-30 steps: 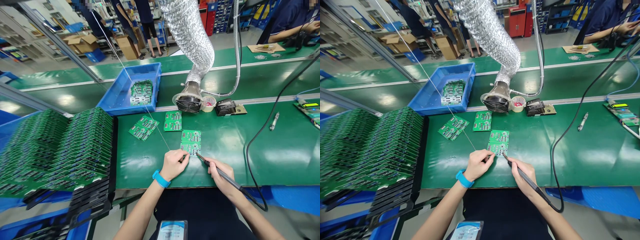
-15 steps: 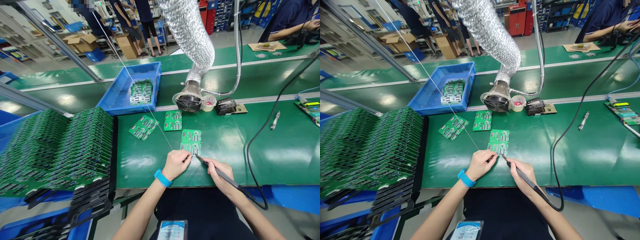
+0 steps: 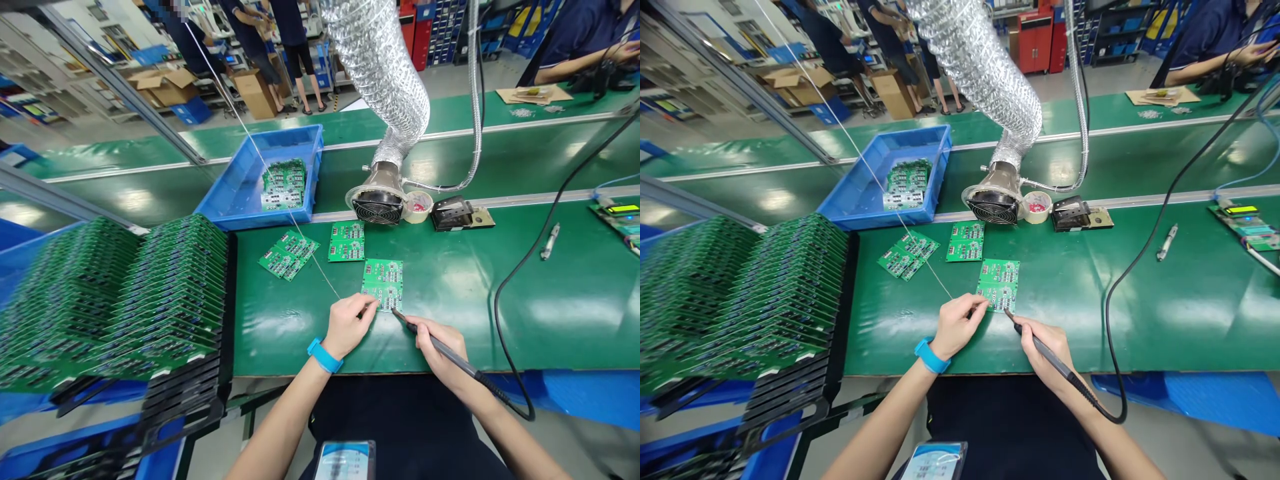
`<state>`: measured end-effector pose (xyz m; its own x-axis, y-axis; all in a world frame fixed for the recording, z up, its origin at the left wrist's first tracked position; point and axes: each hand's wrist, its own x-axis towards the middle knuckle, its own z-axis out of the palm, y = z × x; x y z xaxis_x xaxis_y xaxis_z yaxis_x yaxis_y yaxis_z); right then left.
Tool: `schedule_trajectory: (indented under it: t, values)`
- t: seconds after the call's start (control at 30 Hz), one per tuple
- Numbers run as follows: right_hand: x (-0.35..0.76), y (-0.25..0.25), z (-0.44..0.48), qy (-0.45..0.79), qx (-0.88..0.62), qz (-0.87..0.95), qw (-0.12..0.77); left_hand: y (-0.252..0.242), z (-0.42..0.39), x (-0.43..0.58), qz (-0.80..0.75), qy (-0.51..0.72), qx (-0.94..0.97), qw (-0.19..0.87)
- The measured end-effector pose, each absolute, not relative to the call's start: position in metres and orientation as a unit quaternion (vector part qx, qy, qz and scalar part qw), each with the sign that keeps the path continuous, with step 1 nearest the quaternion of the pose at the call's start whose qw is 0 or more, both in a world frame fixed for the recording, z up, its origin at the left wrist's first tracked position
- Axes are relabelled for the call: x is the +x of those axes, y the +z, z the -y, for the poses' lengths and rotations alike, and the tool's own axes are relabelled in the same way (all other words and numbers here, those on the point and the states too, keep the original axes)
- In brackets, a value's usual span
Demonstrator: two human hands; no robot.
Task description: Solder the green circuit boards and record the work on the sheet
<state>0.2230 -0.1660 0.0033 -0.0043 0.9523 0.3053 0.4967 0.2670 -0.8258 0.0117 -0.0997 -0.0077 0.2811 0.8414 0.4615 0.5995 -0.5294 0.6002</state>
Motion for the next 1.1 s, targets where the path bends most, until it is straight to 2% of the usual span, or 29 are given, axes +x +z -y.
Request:
schedule_trajectory:
  t: [0.17,0.53,0.67,0.8,0.93,1.1]
  values:
    - [0.223,0.005,0.166,0.272,-0.553,0.647,0.449,-0.012,0.100,0.005,-0.506,0.440,0.719,0.183]
    - [0.230,-0.006,0.169,0.322,-0.571,0.597,0.463,-0.013,0.100,0.005,-0.511,0.438,0.715,0.188]
    - [0.237,0.005,0.152,0.330,-0.585,0.576,0.465,-0.012,0.099,0.005,-0.516,0.428,0.720,0.179]
    - [0.250,0.032,0.105,0.268,-0.578,0.572,0.516,-0.014,0.098,0.005,-0.501,0.413,0.741,0.169]
    - [0.258,0.046,0.047,0.139,-0.576,0.569,0.570,-0.017,0.101,0.000,-0.499,0.400,0.753,0.156]
    - [0.269,0.031,-0.008,0.004,-0.580,0.636,0.508,-0.022,0.091,-0.004,-0.504,0.418,0.746,0.122]
